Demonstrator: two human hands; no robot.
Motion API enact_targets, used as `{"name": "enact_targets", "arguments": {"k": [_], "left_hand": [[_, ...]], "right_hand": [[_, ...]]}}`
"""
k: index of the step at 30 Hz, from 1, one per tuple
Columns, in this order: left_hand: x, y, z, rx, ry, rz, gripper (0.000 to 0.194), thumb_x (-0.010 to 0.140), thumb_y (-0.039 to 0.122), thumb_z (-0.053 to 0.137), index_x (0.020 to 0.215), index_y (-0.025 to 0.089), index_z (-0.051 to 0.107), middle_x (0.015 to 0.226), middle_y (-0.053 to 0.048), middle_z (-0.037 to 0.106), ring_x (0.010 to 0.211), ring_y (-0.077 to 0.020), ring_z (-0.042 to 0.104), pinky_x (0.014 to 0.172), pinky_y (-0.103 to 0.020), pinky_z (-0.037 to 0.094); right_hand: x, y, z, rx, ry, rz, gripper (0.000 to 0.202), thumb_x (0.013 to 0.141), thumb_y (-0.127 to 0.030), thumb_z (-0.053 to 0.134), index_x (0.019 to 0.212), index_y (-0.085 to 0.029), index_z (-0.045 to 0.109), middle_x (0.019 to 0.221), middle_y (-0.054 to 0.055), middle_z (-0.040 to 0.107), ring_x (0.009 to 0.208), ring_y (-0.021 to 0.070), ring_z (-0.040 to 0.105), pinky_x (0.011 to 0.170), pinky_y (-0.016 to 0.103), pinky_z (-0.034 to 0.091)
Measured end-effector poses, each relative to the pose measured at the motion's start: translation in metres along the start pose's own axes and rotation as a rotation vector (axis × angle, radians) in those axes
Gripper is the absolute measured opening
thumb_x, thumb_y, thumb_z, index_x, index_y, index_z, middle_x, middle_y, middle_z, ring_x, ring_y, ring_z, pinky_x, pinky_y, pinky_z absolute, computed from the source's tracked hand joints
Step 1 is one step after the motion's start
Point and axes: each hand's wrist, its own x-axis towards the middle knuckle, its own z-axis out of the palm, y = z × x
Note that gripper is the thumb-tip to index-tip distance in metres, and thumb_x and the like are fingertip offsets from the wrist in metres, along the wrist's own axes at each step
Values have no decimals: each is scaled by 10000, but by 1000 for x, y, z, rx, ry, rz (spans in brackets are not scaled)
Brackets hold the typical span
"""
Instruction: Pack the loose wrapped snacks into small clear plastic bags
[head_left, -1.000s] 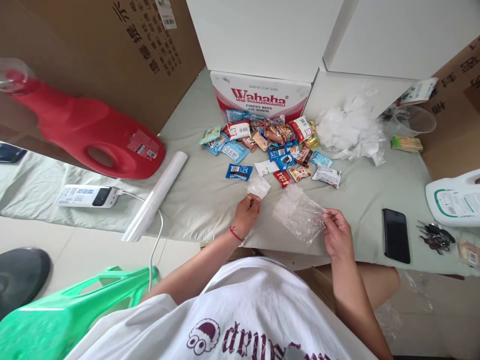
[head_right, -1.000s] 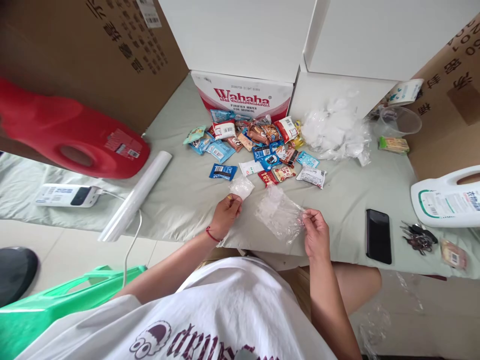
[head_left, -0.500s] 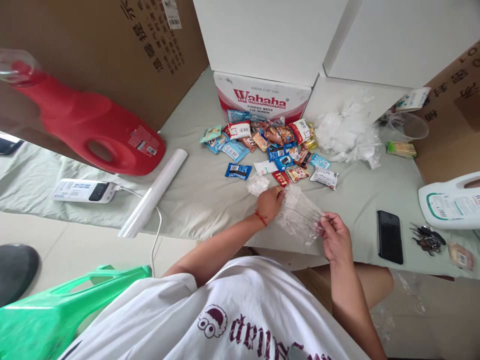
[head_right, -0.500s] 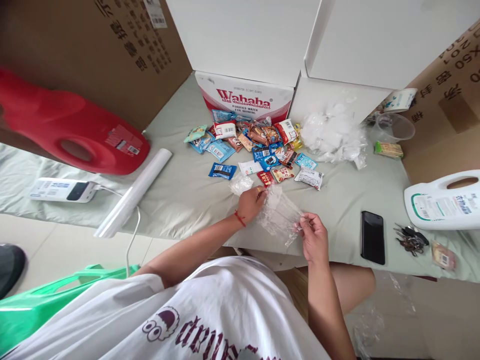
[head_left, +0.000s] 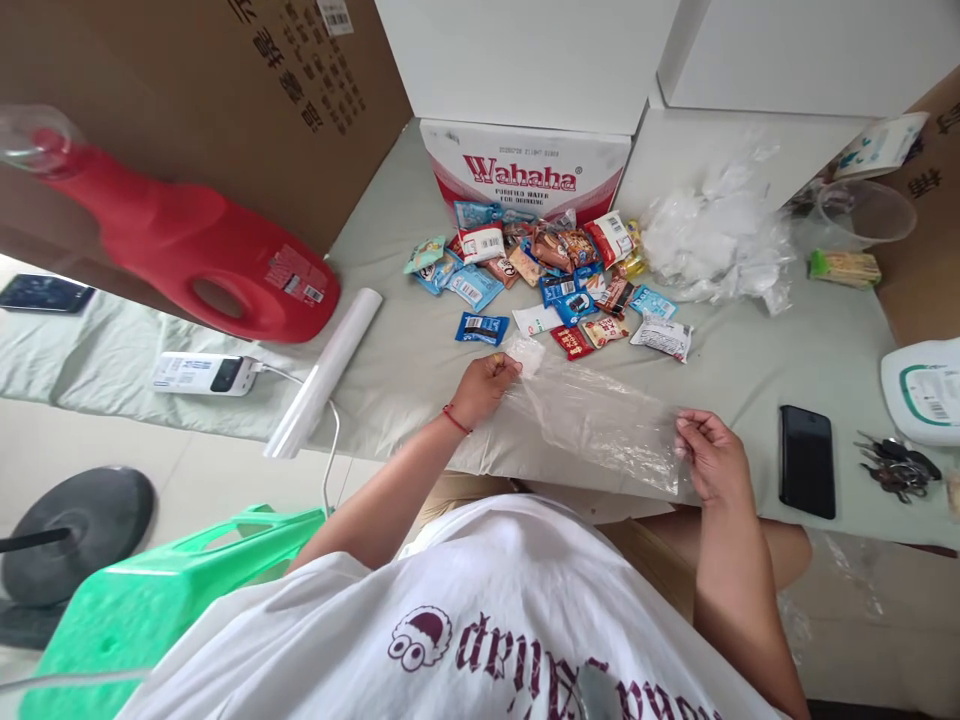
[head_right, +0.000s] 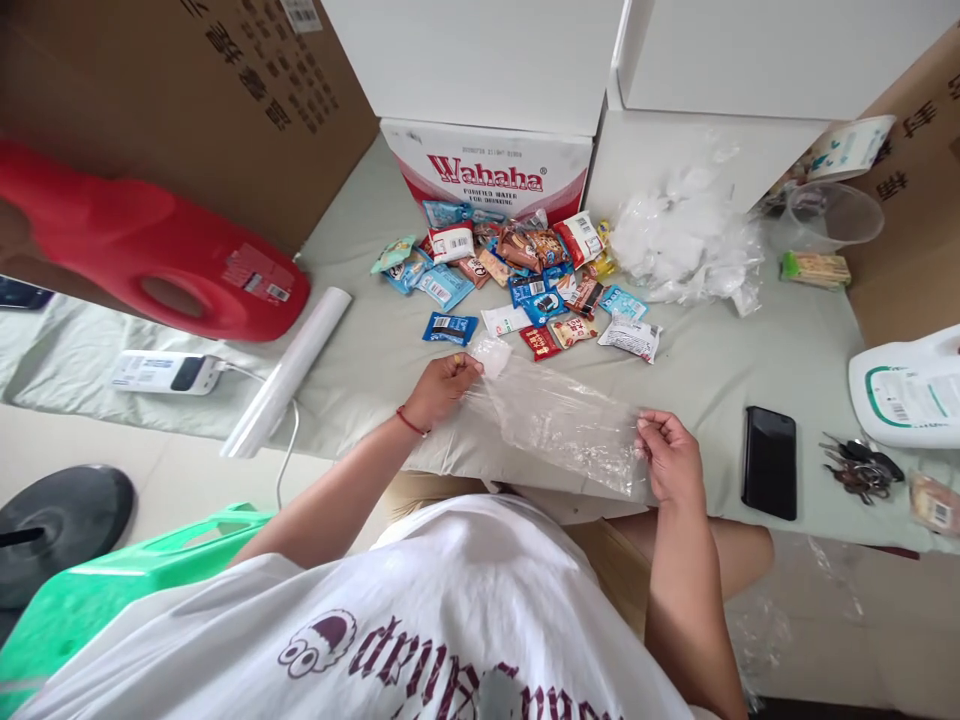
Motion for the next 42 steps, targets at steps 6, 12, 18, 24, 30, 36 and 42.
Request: {"name": "enact_targets", "arguments": {"k": [6,12,18,24,30,36,42], "left_hand": [[0,-5,12,-2,-30,-50,281,808,442,694,713,194,601,501,76,390,478,-89,309,515,-259,212],[-6,9,34,-52,-53,-56,265,840,426,674,737,192,604,481,70,439,457,-91,349,503,-258,236],[-24,23,39,-262,-107,-67,399,879,578,634,965,188,635,555,64,514,443,-75,315,485,-249,227],[-46,3,39,-151,204,-37,562,779,449,785,1231,183,582,1096,-56,655,738,-102,542,689,-251,440],[-59,3,41,-247,-67,-64,379,683,451,864,826,179,643,989,-49,660,986,-204,608,921,-349,459],[-69,10,21,-673,-210,-224,586,615,539,926,810,202,487,751,50,562,646,-100,599,610,-245,489],[-73,4,7,-585,-118,-267,623,588,567,928,779,203,459,592,120,400,420,-3,281,384,-157,226]], "right_hand": [[-1,-20,-4,-601,251,-432,293,786,-450,758,930,-198,728,988,81,621,751,173,569,714,371,532],[-48,-32,76,-788,-201,-883,318,871,-492,746,1122,-298,724,1090,99,648,1059,289,576,984,466,475],[-48,2,137,-722,-309,-842,189,1000,-353,562,989,-252,722,961,91,676,945,253,542,895,428,457],[-49,-1,145,-263,-233,-368,229,913,-456,680,909,-228,689,808,4,642,734,154,545,730,303,454],[-63,-9,139,134,-266,-52,350,752,-489,844,880,-218,662,793,-36,587,656,93,505,651,242,455],[-55,-23,101,172,-123,32,444,676,-484,900,855,-236,578,945,-25,622,826,119,622,717,266,572],[-23,-41,69,-227,-25,-126,444,757,-566,792,898,-250,515,711,-62,573,480,83,494,410,201,386]]}}
